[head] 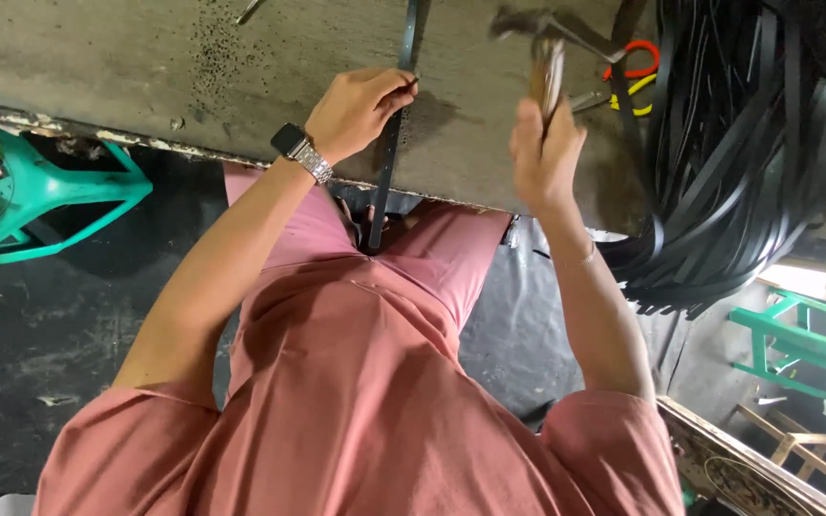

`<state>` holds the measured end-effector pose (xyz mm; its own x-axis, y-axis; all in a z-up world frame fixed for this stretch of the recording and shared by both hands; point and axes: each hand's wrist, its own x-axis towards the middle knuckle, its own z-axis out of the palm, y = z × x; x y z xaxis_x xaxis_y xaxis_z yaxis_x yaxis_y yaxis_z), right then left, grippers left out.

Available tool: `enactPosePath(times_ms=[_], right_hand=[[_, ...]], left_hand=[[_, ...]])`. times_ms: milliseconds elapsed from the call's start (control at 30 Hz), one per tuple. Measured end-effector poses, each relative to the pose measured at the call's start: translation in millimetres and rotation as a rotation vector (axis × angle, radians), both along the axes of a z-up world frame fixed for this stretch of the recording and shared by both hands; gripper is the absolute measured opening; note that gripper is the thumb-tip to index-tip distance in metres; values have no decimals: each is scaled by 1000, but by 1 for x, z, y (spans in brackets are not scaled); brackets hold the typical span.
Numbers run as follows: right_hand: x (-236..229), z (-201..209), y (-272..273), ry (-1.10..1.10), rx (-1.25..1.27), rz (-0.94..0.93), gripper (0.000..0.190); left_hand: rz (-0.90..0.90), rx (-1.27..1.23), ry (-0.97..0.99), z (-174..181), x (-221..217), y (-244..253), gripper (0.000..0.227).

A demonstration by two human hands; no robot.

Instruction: The person is using a hammer and a punch tool to create holes in a black leather strap on a workbench.

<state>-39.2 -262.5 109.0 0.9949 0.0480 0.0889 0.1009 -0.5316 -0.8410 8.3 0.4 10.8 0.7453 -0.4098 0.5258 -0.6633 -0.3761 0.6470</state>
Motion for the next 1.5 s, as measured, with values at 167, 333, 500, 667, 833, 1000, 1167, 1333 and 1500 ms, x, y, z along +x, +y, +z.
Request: enactPosePath(times_ms=[167, 333, 500, 667, 833, 1000, 1167, 1333, 1500], right_hand=[[44, -60, -27, -215, -908, -286, 32], [36, -48, 26, -316, -928, -51, 35], [35, -73, 67, -212, -537, 370, 32], [34, -68, 72, -311, -627, 318, 37], [24, -77, 65, -337, -625, 309, 46], [12, -73, 62, -260, -605, 361, 75], [11, -67, 62, -161, -604, 382, 73], [12, -66, 61, -136, -588, 404, 72], [12, -68, 60, -163, -577, 402, 72]], left_hand=[[-2, -38, 82, 5, 0, -1, 14], [-25, -51, 72, 3, 1, 1, 19], [-20, -48, 95, 8, -1, -1, 13], [145, -213, 158, 12, 8, -8, 9], [98, -650, 333, 44, 21, 3, 26], [91, -335, 319, 38, 19, 12, 36], [81, -214, 194, 23, -1, 5, 20], [89, -193, 198, 11, -3, 1, 7], [65, -204, 193, 19, -4, 1, 5]])
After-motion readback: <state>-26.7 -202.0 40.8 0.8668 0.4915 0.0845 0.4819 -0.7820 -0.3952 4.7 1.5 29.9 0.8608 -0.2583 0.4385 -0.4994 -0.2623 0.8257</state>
